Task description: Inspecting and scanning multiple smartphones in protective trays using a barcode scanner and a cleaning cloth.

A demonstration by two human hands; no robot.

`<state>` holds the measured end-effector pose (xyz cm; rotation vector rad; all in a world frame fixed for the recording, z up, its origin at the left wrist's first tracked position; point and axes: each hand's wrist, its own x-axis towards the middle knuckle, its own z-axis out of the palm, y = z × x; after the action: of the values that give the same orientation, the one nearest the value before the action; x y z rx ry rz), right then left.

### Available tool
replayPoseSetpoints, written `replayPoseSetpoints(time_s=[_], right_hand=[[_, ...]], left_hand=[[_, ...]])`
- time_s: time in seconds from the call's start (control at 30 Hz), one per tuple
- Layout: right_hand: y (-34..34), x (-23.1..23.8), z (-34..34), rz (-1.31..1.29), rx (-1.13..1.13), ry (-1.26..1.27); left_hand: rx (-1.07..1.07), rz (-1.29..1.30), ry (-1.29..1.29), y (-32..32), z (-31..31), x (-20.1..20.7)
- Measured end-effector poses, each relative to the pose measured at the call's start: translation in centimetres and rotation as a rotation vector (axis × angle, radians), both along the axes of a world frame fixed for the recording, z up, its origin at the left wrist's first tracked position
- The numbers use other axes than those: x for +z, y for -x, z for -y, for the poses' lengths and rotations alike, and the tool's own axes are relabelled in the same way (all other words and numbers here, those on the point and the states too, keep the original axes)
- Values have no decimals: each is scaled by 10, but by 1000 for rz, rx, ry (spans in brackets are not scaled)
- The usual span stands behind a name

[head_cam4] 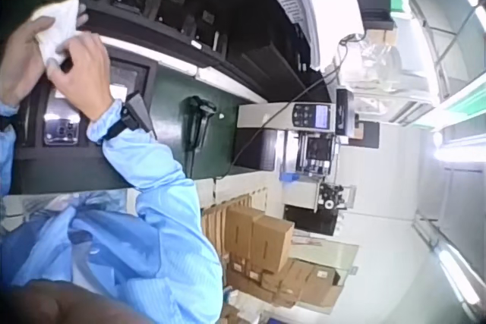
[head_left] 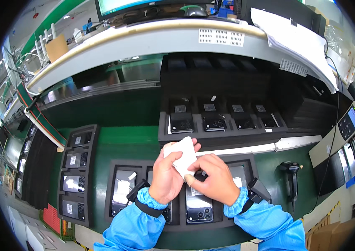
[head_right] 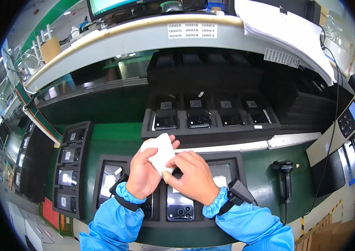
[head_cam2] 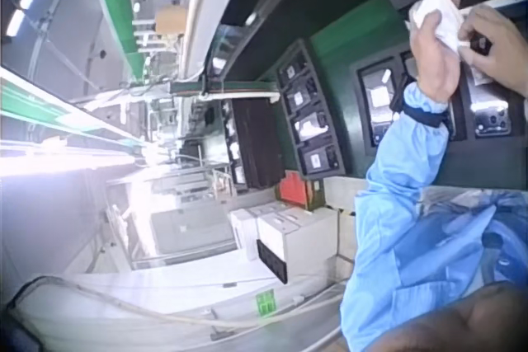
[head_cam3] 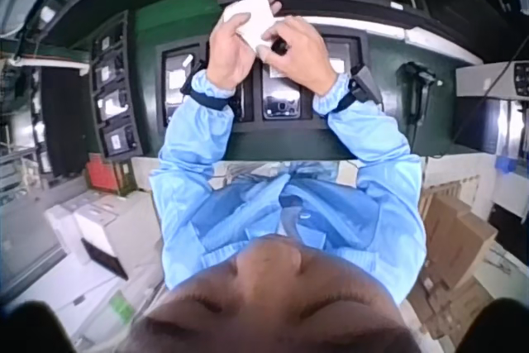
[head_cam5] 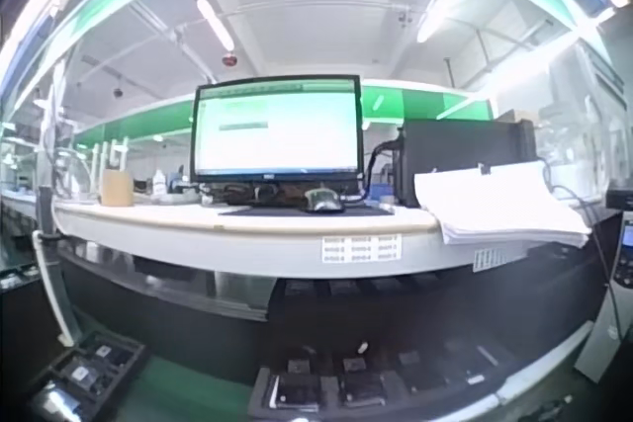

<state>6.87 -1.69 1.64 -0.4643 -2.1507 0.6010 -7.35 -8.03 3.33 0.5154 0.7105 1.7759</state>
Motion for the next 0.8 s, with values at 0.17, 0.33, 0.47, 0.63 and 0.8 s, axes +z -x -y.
replayPoseSetpoints(time_s=[0.17,0.33,0.47,0.63,0.8], right_hand=[[1,0,5,-33,33,321],[-3,-13,-9,-231,219,857],[-8,-2,-8,-262,281,963],[-16,-6,-17,-394,323,1035],[-16,-2,-18,-653,395,1171]], left_hand=[[-77,45,-65,1,6,-3],[-66,-159,21,-4,5,0],[-2,-119,103,2,2,-8],[149,-148,97,8,1,-8],[276,-128,55,9,1,-2]])
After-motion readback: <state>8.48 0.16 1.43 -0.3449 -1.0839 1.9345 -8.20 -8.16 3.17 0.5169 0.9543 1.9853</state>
